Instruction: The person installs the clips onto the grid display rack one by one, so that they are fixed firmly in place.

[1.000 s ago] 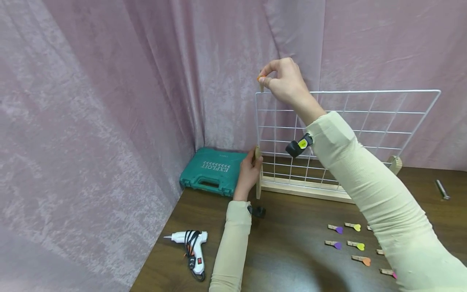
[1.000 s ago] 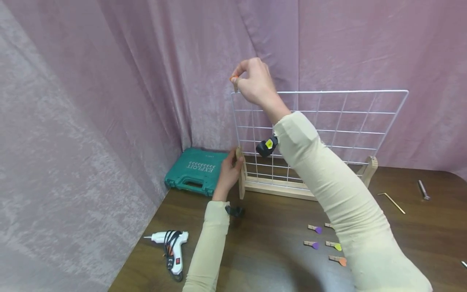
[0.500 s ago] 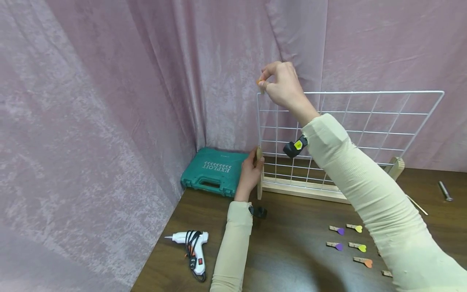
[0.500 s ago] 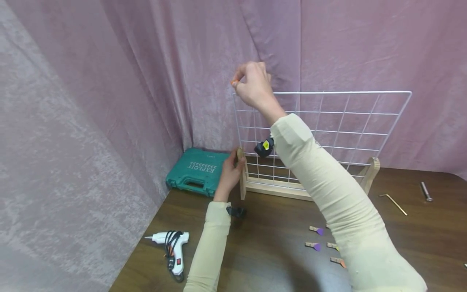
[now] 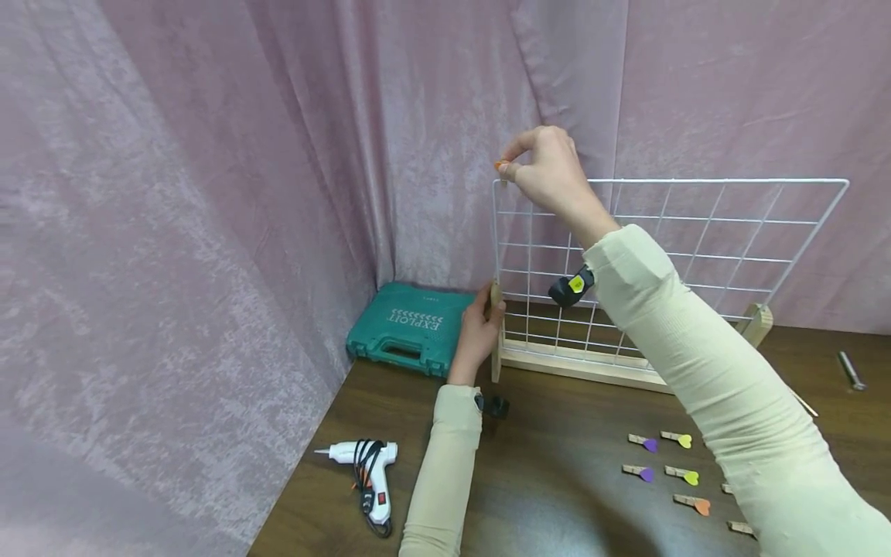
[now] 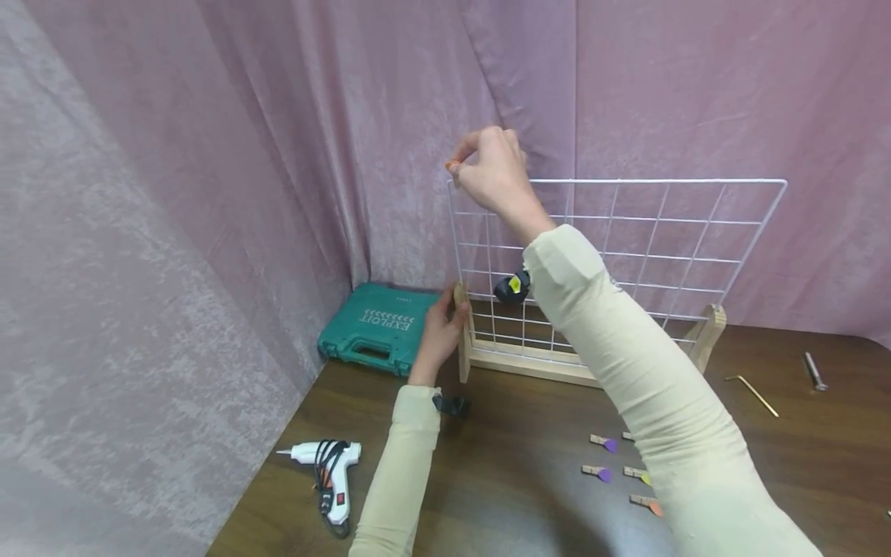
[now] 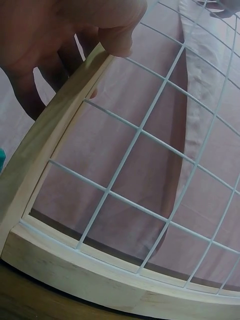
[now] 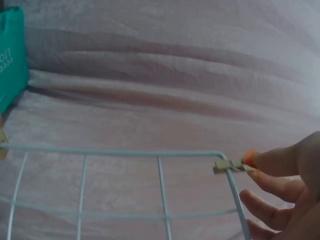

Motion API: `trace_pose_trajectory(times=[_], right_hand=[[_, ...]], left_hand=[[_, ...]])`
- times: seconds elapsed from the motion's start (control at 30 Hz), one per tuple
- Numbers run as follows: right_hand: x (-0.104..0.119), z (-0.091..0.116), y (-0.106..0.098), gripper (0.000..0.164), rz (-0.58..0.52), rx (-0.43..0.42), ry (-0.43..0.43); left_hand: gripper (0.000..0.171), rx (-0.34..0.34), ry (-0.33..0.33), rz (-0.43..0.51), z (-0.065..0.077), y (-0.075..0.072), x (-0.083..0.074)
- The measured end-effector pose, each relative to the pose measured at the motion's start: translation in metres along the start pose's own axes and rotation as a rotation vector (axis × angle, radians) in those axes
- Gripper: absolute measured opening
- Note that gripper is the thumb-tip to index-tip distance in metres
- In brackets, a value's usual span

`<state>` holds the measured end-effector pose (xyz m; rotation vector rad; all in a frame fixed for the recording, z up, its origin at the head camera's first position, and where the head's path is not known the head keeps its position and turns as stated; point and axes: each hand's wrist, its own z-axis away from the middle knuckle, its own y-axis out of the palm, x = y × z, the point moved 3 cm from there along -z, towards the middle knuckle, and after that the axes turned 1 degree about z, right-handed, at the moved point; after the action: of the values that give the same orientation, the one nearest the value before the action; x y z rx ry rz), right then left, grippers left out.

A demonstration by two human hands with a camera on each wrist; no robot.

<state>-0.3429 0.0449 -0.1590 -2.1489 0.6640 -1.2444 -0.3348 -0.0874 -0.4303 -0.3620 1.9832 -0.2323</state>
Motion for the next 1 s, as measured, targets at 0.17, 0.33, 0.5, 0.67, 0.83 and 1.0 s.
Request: trace_pose_trajectory(times=[0.17,0.33,0.5,0.67,0.83,1.0], right_hand=[[-0.005,0.005,-0.011,0.029,-0.011,0.015,0.054],[-0.005,0.018,-0.021,0.028,-0.037,-0.03,-0.002],[-0.007,0.036,-0.028,0.024,-0.07,-0.088,-0.078],[-0.01,0.056,-0.035,0.02,-0.14,-0.124,-0.137],[-0.016,0.075,-0.041,0.019,-0.175,-0.094,-0.201],[-0.028,0.097,-0.041,0.017,-0.146,-0.052,-0.271]], left_hand=[[0.048,0.018,-0.004,-0.005,-0.001,0.0,0.003],[0.046,0.035,0.002,0.023,0.0,-0.003,0.006],[0.047,0.037,-0.009,0.033,0.002,-0.008,0.01],[0.047,0.027,-0.032,0.011,0.002,-0.011,0.01],[0.047,0.023,-0.015,-0.002,0.001,-0.011,0.011],[0.047,0.027,-0.003,-0.012,0.0,-0.012,0.012]])
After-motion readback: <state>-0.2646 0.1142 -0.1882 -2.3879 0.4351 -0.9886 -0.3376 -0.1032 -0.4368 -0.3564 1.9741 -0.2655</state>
